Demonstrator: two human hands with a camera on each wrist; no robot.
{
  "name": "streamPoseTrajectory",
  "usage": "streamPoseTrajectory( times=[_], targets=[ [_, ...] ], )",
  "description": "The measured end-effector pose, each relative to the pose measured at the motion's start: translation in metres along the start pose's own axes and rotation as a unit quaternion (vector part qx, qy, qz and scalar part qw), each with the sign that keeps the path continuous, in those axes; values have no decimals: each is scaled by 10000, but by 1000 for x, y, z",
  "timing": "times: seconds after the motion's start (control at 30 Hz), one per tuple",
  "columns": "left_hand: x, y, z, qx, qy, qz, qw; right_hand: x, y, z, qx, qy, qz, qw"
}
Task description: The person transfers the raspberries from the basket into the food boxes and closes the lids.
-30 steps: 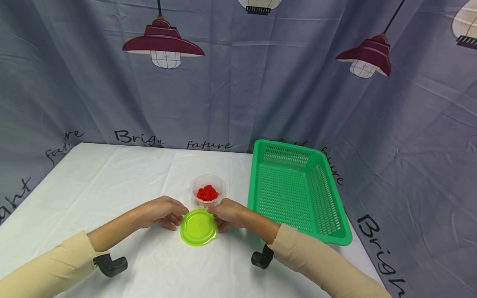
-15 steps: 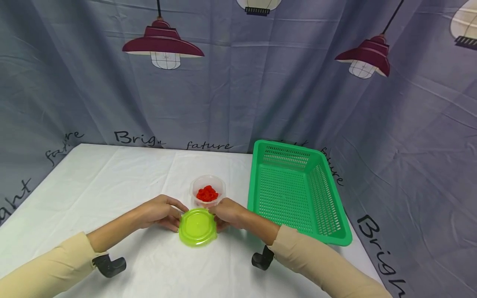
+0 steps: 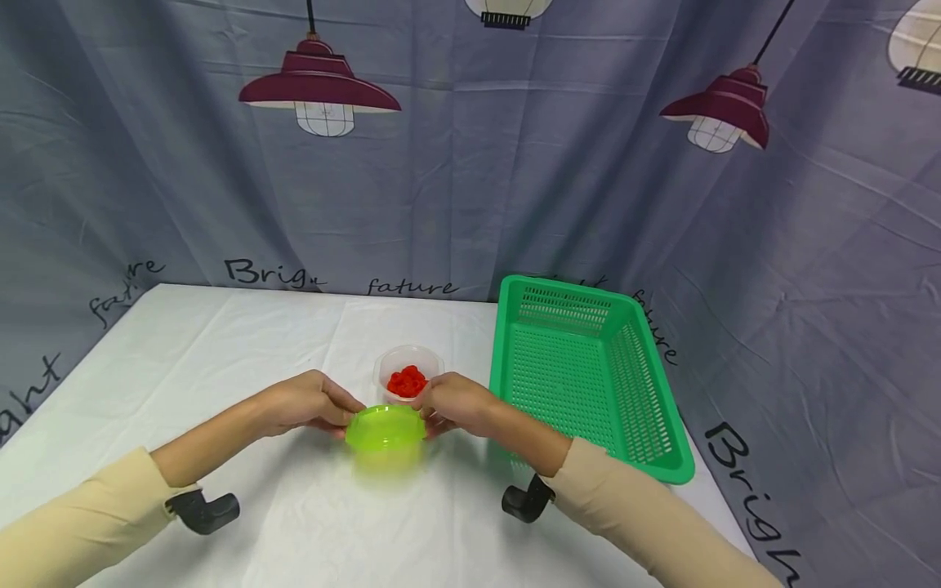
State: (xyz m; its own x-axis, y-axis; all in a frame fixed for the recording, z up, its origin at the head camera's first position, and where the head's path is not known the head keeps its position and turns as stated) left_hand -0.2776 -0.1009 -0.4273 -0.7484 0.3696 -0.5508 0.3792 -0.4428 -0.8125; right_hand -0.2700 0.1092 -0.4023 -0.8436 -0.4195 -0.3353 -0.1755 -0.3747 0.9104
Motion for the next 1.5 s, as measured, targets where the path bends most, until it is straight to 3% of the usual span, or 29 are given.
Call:
streamPoseTrajectory(
  times=[0.23, 0.53, 0.7, 0.9, 1.23, 1.5],
  targets=[
    [-7, -15, 5, -38, 209, -319, 9993, -3, 14, 11, 217, 137, 281, 9993],
    [-10, -22, 9, -312, 346, -284, 9985, -6, 14, 20, -58, 232, 425, 9988],
    [-11, -29, 11, -198, 347, -311, 9987, -6, 17, 24, 8, 145, 525, 9985],
    [-6, -40, 13, 313, -150, -590, 9977, 0, 22, 32, 103, -228, 380, 9990],
    [7, -51, 15, 320, -1258, -576, 9899, 17, 23, 43, 165, -751, 186, 9969],
    [18, -60, 17, 162, -1526, -623, 9862, 23, 22, 54, 68, -1059, 104, 9943]
  ],
)
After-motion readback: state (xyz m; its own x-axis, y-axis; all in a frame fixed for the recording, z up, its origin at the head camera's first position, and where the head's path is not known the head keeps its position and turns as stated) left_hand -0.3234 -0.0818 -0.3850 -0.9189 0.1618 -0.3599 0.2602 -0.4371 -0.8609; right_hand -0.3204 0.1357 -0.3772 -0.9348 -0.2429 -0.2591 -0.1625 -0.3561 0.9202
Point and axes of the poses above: each hand's wrist, its own x-axis towards the middle knuckle, its own z-axis out of the back of the hand, y = z × x, the point moved 6 cm from there along x, towards the middle knuckle, and after that the axes turned 9 degrees about z, right-handed, at the moved point
